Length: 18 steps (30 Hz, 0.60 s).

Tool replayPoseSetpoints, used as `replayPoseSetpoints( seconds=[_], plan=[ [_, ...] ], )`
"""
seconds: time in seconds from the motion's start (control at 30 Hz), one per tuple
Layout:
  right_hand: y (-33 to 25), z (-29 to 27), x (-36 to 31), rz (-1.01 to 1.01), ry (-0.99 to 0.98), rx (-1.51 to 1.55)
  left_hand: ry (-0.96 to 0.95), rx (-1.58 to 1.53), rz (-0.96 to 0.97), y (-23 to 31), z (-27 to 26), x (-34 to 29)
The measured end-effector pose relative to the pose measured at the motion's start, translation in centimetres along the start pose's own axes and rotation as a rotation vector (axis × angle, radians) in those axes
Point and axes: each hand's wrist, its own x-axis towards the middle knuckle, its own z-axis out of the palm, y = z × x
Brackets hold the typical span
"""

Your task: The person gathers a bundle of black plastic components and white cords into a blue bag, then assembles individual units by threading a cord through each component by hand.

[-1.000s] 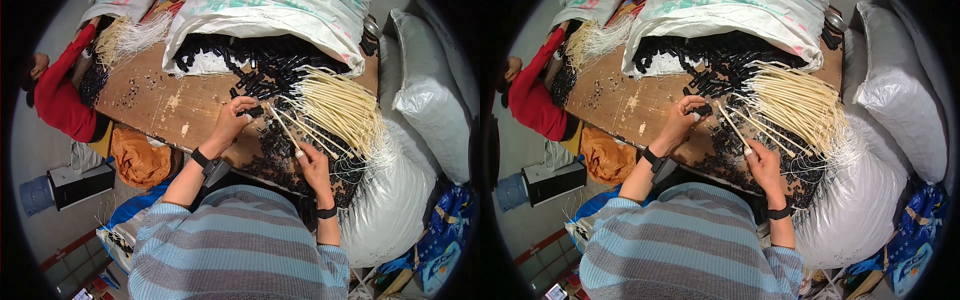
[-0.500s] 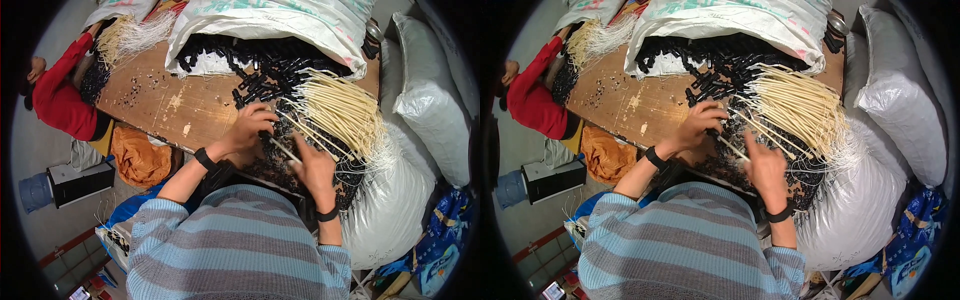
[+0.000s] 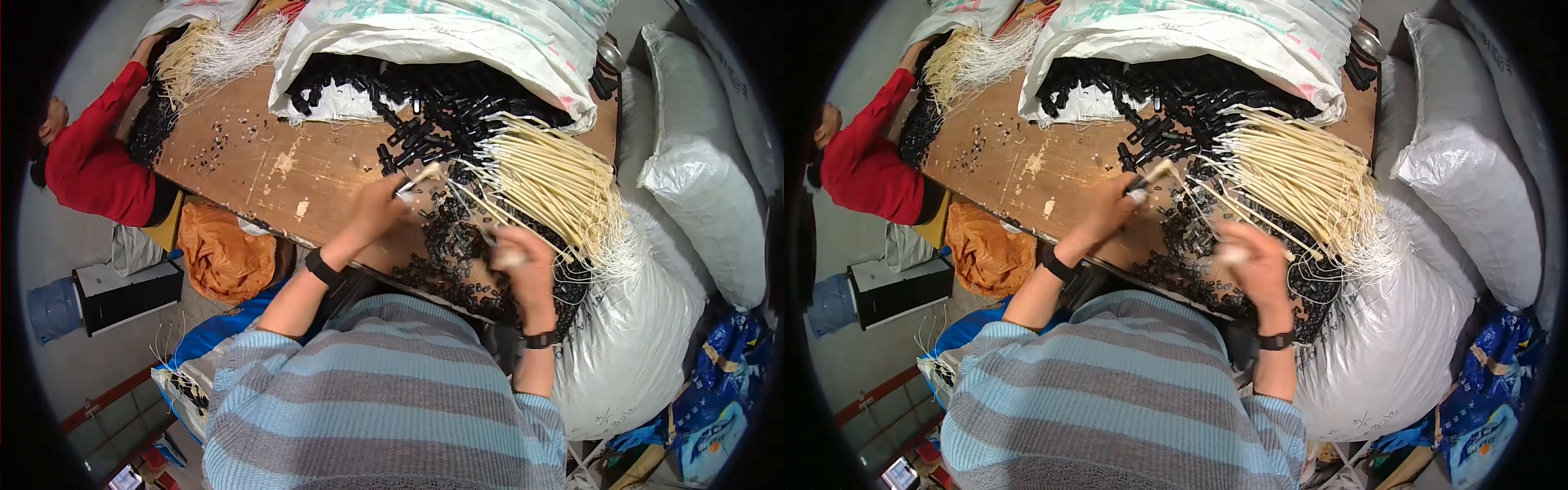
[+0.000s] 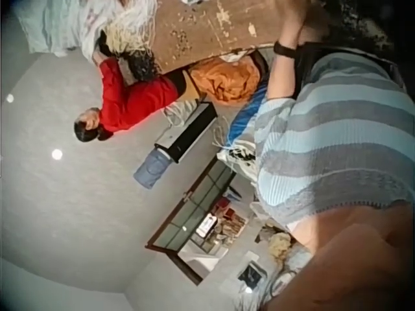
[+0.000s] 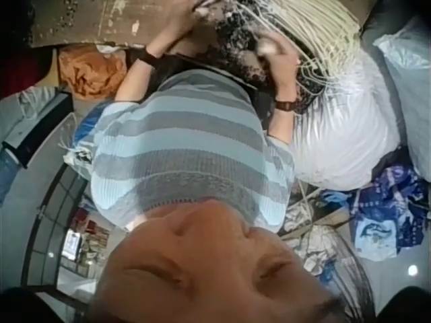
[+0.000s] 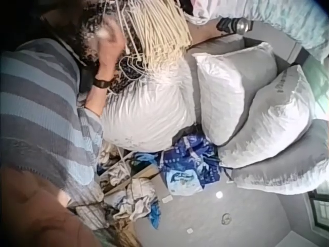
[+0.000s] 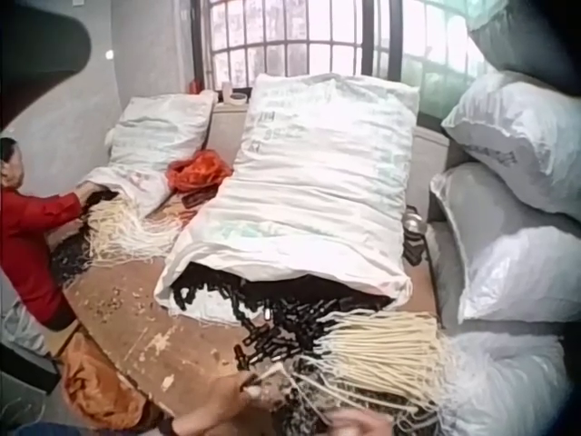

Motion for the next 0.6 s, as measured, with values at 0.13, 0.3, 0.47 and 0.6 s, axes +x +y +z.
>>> replayPoseSetpoints(
  seconds=[0.13,0.3,0.47,0.6],
  plan=[
    [3.1,5.5,1.4,-0.295,0.061,-1.071,-0.173,-0.716,0.005,2.5,2.2,-0.9],
    [3.1,5.1,1.0,-0.152,0.125,-0.904,-0.125,-0.22,0.15,1.7,1.4,-0.9],
    [3.6,4.8,1.3,-0.299,0.276,-0.963,0.091,-0.016,0.386,0.7,2.6,-1.4],
    [3.3,4.5,1.5,-0.277,0.308,-0.952,0.073,0.093,0.407,0.9,2.2,-1.5]
  ],
)
